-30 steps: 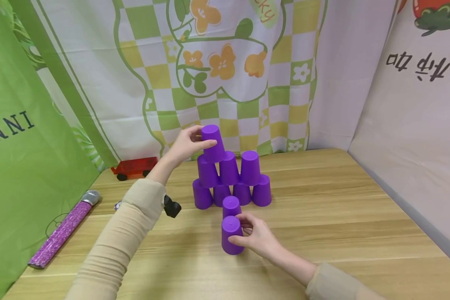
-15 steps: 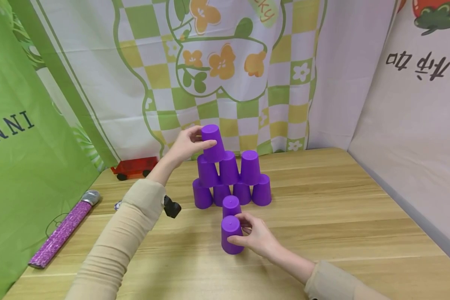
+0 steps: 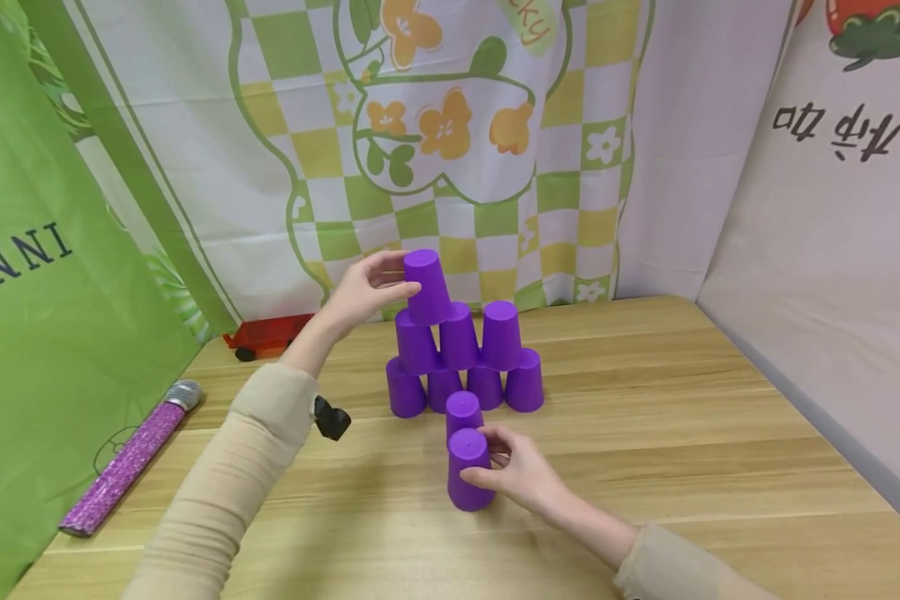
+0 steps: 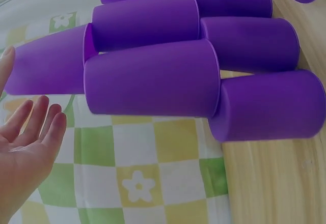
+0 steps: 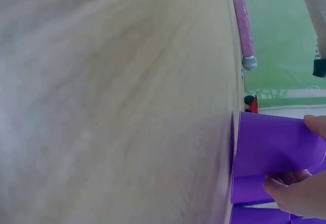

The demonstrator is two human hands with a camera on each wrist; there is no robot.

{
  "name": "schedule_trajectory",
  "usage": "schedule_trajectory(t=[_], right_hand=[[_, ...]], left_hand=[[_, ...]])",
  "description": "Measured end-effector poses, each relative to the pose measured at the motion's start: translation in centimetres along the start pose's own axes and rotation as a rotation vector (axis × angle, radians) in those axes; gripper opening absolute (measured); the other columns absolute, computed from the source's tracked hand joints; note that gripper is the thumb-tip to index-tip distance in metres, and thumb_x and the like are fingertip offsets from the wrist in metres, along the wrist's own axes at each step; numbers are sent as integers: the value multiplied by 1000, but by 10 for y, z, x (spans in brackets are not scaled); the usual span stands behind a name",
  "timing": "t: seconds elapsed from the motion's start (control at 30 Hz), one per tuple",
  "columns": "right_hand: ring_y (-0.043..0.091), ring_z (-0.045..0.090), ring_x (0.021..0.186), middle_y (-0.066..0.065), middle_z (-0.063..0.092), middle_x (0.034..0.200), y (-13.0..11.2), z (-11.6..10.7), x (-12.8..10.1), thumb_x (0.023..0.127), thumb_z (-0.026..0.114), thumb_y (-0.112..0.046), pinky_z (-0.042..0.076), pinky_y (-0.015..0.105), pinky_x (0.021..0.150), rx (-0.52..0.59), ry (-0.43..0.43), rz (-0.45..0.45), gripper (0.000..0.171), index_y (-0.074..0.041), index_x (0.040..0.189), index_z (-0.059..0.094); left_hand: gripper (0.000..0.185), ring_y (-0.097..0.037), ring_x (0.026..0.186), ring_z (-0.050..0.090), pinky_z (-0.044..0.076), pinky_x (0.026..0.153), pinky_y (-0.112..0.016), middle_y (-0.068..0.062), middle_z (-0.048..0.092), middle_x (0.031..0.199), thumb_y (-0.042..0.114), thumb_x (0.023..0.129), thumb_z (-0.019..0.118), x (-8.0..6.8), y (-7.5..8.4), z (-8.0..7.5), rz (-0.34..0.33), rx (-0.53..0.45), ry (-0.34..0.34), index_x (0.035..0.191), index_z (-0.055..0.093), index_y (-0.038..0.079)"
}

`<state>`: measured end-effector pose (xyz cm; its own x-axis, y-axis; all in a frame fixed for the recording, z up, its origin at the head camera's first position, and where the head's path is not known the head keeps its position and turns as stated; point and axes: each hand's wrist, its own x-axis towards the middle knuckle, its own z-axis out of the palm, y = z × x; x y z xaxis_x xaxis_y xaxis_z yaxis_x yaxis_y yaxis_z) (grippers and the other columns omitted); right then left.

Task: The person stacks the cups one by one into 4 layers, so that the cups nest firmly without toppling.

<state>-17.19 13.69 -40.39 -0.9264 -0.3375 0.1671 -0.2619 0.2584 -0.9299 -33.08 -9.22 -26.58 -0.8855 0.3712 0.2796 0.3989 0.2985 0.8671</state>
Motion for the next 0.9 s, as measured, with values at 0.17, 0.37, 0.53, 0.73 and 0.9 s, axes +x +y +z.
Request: schedule_trajectory(t=[0.17,0.37,0.53,0.73,0.9], right_hand=[[31,62,106,27,60,115,-2,-11,-2,79,74,-9,51,34,95,-2,28,1,50,14,117,51],[-3,61,94,24,62,113,-9,-29,-6,79,74,-8,52,19,90,-13,113,-3,45,10,114,53],[-5,61,90,22,63,111,-14,-47,-7,81,72,-10,53,16,84,-60,179,-1,41,7,115,55],[-5,60,90,-8,66,101,-26,-74,-8,85,70,-17,51,15,80,-139,254,35,41,1,119,56],[-8,59,90,-26,60,94,-36,-95,-5,86,69,-19,49,10,79,-167,304,34,44,1,123,53]], left_hand=[[58,-22,122,54,47,102,-36,-9,57,131,25,83,72,-12,-3,-13,-6,2,7,134,49,13],[57,-21,124,53,47,102,-38,-7,56,134,27,84,72,-28,-7,-27,-6,-4,16,135,49,16],[57,-21,124,52,47,101,-39,-7,56,134,27,84,71,-44,-13,-32,-7,-1,6,135,48,17],[56,-25,123,54,47,102,-38,-9,55,133,25,85,70,-63,-20,-33,-11,-15,-11,136,47,15],[56,-27,122,54,48,101,-39,-10,56,132,22,86,69,-75,-23,-32,11,-10,-8,137,45,15]])
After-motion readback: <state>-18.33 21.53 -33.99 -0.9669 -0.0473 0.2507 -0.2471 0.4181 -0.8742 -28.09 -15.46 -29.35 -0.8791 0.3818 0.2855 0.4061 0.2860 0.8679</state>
